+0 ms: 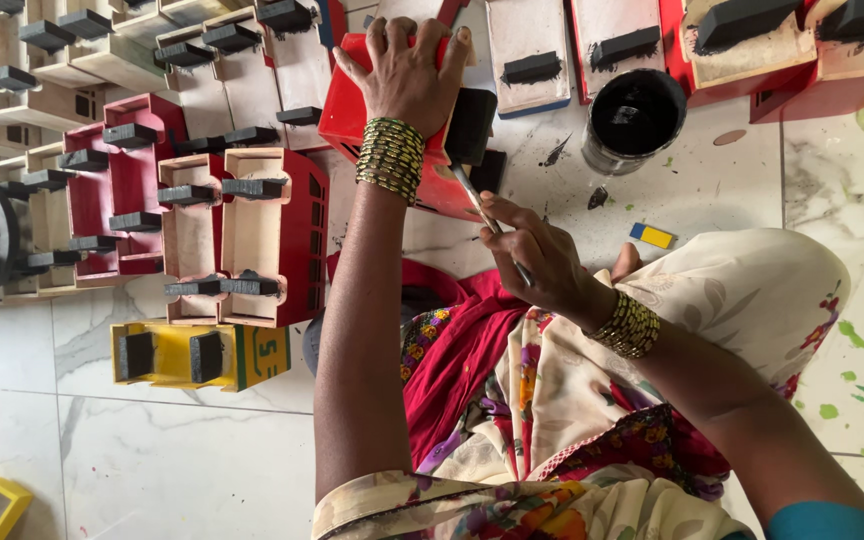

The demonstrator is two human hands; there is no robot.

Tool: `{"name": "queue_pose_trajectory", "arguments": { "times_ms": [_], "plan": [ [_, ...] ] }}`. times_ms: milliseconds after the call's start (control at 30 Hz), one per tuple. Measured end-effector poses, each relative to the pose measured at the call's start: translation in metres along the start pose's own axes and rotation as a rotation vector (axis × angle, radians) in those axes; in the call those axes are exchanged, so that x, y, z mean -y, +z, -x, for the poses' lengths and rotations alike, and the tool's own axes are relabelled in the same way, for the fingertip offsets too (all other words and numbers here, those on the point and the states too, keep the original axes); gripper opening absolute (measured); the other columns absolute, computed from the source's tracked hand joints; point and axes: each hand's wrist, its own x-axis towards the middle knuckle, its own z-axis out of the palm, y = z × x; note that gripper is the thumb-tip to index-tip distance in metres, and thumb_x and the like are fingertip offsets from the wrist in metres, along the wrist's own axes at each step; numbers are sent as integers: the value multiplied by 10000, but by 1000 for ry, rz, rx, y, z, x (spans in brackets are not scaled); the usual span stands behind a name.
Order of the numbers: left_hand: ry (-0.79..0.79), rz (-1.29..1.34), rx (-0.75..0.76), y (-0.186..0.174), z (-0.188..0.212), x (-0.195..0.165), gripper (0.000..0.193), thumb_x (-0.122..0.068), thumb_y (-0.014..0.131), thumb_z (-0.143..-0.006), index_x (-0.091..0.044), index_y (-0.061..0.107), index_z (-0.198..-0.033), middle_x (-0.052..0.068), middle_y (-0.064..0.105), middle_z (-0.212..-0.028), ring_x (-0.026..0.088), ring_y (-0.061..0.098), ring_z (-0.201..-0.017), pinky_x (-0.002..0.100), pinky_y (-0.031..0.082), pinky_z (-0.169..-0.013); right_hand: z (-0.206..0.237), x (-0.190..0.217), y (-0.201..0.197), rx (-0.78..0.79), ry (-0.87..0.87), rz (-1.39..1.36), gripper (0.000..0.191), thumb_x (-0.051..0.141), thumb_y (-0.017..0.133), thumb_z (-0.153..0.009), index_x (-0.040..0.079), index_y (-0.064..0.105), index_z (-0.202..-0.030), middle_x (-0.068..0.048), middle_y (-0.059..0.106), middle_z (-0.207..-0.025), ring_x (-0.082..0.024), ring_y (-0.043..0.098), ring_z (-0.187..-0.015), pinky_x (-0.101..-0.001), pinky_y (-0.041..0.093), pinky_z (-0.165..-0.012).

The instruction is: The person sits on the floor among many wooden toy trains and paints the black chimneys and roof blocks of the toys using a small brush dipped from a tin of black paint. They hold each toy steady with one hand, brush the raised parts, and set the finished toy back with the others.

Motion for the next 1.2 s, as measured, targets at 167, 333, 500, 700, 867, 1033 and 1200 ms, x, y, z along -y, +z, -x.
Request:
{"name": "queue_pose_trajectory", "arguments": {
  "times_ms": [167,333,500,700,867,1033,1200],
  "plan": [
    [16,-1,-26,1,-1,-2,404,-594,452,-981,-302,674,-1151,60,537,-1317,347,286,-1430,882,6,-1044,4,0,0,-31,-19,-27,245,-123,691,-942,3,483,-973,-254,609,-1270,-409,678,-1224,-411,671,-933],
    [11,-2,-21,2,0,-1,402,-586,443,-984,-299,673,-1145,49,544,-1307,343,294,-1432,883,19,-1047,5,-6,3,-29,12,-26,223,-126,698,-925,-8,517,-982,-282,618,-1282,-381,696,-1190,-377,669,-877],
    [17,-12,-25,1,0,-1,402,-584,453,-987,-293,672,-1157,66,537,-1312,340,299,-1421,887,20,-1047,3,-4,1,-2,20,-31,225,-115,701,-931,-2,510,-973,-299,621,-1287,-361,703,-1161,-369,654,-861],
    [8,-7,-15,1,1,-4,408,-584,453,-979,-290,666,-1163,56,538,-1319,339,293,-1427,881,29,-1046,4,-3,0,-15,4,0,204,-112,692,-941,-8,522,-984,-280,626,-1263,-384,694,-1196,-382,658,-910],
    [14,-25,-7,-2,0,-6,401,-581,446,-995,-289,663,-1164,67,530,-1330,350,287,-1426,875,28,-1050,6,-8,5,-17,-59,-76,210,-107,673,-965,4,498,-935,-283,623,-1230,-396,688,-1211,-385,672,-931],
    [-4,-10,9,-6,2,-6,394,-589,451,-985,-305,666,-1152,52,531,-1328,325,302,-1426,864,22,-1075,-1,-5,-9,-12,96,17,150,-110,662,-921,-3,563,-958,-257,671,-1155,-360,728,-1083,-367,654,-813],
    [18,-2,-25,-8,3,1,395,-579,469,-989,-287,663,-1171,53,537,-1323,327,311,-1425,868,26,-1063,-8,-5,-53,-141,176,73,134,-112,641,-994,-5,575,-1042,-214,684,-1175,-305,733,-1094,-353,641,-847]
  ]
}}
